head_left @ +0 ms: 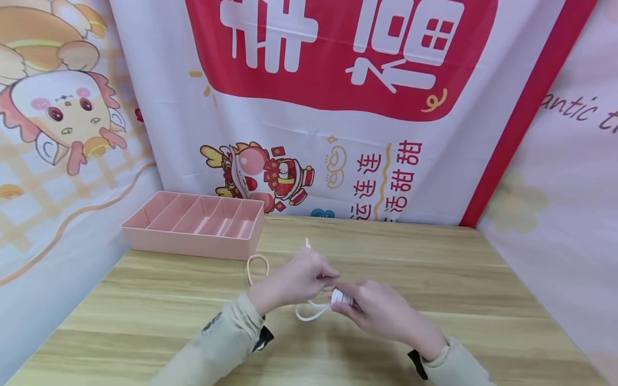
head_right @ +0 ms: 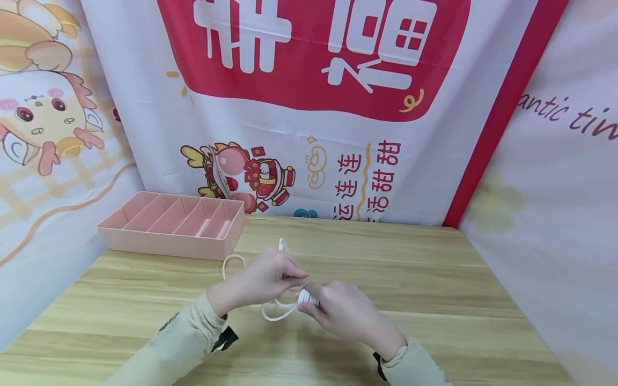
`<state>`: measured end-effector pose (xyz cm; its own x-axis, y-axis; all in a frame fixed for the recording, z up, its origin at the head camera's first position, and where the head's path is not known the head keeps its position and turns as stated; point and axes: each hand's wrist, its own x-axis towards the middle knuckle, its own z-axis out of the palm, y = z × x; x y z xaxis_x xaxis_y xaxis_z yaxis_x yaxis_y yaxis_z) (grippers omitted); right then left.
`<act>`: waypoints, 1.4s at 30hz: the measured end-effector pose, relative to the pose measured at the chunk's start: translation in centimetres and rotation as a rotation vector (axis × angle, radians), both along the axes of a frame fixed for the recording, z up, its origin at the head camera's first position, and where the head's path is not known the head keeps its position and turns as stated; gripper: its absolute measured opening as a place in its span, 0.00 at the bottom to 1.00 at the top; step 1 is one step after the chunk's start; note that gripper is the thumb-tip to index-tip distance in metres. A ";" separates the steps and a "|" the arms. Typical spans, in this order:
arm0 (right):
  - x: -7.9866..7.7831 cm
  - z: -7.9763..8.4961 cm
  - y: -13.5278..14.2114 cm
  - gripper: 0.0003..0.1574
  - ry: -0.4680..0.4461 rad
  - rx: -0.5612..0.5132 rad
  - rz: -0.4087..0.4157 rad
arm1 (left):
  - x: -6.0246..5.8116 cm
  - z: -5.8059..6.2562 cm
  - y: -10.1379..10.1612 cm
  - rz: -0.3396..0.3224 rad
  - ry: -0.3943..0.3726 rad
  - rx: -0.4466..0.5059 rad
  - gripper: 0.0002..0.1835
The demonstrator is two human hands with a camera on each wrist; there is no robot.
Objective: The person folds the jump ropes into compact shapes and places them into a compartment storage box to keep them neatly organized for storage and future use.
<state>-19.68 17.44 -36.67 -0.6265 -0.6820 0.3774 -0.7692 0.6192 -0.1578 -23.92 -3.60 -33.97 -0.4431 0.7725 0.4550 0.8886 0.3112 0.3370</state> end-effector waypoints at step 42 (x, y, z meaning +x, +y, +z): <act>-0.1 1.0 -0.2 0.19 0.183 -0.603 -0.200 | 2.1 -0.1 2.3 0.068 -0.062 0.673 0.09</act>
<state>-19.77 17.21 -35.70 -0.6087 -0.1950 0.7691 -0.6956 0.5974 -0.3991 -21.84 -1.28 -34.08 -0.5215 0.2993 0.7991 0.8472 0.0703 0.5266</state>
